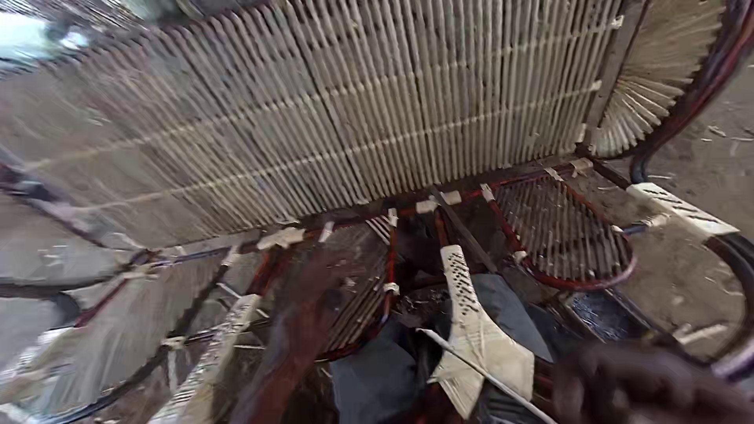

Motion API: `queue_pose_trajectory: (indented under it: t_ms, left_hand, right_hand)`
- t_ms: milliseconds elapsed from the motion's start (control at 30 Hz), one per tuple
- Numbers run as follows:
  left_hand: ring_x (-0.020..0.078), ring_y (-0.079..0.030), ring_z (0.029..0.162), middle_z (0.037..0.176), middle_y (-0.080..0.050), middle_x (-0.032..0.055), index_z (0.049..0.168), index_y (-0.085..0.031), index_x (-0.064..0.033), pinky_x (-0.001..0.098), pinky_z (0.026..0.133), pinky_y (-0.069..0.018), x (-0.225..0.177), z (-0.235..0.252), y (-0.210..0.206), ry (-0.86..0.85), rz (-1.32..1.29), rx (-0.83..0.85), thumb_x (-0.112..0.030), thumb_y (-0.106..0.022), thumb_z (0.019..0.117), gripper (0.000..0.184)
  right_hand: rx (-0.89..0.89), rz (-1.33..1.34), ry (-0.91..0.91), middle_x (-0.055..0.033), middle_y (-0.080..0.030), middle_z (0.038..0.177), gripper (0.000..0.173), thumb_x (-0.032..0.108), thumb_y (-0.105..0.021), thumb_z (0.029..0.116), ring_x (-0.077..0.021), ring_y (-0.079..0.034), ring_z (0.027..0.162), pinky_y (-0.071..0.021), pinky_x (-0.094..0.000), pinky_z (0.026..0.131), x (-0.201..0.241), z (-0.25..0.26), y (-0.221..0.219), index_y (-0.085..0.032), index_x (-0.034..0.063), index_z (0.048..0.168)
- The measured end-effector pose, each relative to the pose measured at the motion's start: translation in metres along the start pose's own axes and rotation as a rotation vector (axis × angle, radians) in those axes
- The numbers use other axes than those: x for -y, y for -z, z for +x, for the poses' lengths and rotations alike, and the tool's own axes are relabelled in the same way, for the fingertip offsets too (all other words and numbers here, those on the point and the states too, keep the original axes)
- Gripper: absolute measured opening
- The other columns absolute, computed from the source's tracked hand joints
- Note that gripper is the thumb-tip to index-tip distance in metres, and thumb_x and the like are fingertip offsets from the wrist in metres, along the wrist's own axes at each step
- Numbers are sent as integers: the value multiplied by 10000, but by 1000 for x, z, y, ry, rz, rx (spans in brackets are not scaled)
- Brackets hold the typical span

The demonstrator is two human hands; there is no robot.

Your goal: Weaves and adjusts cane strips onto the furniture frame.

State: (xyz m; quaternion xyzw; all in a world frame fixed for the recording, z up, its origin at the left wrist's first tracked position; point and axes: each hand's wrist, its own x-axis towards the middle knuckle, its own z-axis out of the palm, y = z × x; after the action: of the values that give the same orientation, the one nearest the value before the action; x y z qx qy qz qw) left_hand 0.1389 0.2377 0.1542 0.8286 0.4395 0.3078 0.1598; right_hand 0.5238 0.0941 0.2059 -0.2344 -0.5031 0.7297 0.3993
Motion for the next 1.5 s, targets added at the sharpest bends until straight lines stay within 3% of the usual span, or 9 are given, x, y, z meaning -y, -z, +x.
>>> queue_pose_trajectory:
  t_ms: [133, 233, 300, 433, 633, 767, 1033, 1200, 1500]
  left_hand:
    - [117, -549, 1154, 1202, -602, 120, 1120, -707, 14, 269, 1028, -436, 11, -20, -29, 88, -116, -47, -276, -488, 1057, 369]
    - [-31, -579, 832, 1115, -624, 76, 1143, -636, 69, 148, 745, -506, 20, -29, -51, 162, -264, 21, -340, -462, 1084, 448]
    - [63, -626, 973, 1114, -637, 164, 1070, -613, 138, 244, 891, -532, 17, -32, -60, 158, -327, 90, -261, -484, 1068, 419]
    - [144, -562, 1199, 1266, -569, 231, 1211, -606, 176, 277, 1033, -487, 11, -29, -66, 245, -474, 261, -242, -608, 948, 493]
    - [168, -585, 1271, 1354, -641, -2, 1365, -630, -116, 359, 1088, -476, 14, -14, -72, 526, -1011, 339, -755, -507, 925, 786]
    - [73, -713, 858, 986, -734, -86, 1181, -675, -87, 257, 783, -617, 27, -24, -79, 553, -794, 31, -208, -589, 1030, 211]
    - [83, -680, 740, 1520, -424, 168, 1614, -142, -11, 231, 583, -579, 24, -26, -85, 705, -528, -10, 12, -491, 962, 739]
    - [51, -575, 667, 1078, -627, 30, 1485, -442, -12, 175, 552, -483, 40, -18, -106, 906, -661, -114, 32, -449, 994, 493]
    - [24, -577, 602, 860, -616, -64, 1202, -588, -80, 156, 516, -493, 47, 1, -125, 1169, -741, -364, -40, -471, 1051, 195]
  right_hand:
    - [-644, -657, -189, 7, -656, 814, 199, 330, -612, 980, -92, -629, 633, -566, -270, 560, -29, -70, 60, -634, 181, 1111]
    - [-448, -900, -531, -105, -716, 949, 191, 146, -631, 952, -223, -698, 849, -588, -456, 775, -58, -125, 66, -722, 39, 1082]
    - [-267, -940, -605, -165, -733, 1079, 202, 42, -634, 922, -310, -708, 1015, -561, -538, 917, -56, -138, 59, -750, 22, 1086]
    - [-430, -822, -782, -122, -704, 969, 220, 126, -624, 964, -227, -681, 854, -570, -462, 798, -26, -126, 53, -697, 29, 1148]
    - [-412, -1102, -811, -90, -724, 1037, 181, 79, -638, 949, -243, -698, 961, -570, -502, 882, -35, -103, 109, -744, 80, 1096]
    - [-426, -996, -981, -104, -710, 1011, 170, 222, -678, 971, -274, -687, 946, -553, -549, 863, -73, -64, 135, -732, 89, 1061]
    - [-268, -963, -1510, -213, -692, 1141, 343, 353, -635, 981, -407, -638, 1133, -492, -613, 958, -122, -40, 130, -713, 50, 1121]
    - [-260, -1036, -1583, -234, -679, 1168, 407, 394, -636, 980, -418, -634, 1150, -497, -596, 970, -119, -44, 129, -693, 33, 1158]
    - [-206, -1096, -1553, -228, -697, 1121, 382, 368, -584, 1005, -412, -664, 1109, -515, -575, 953, -119, -43, 121, -676, 43, 1185]
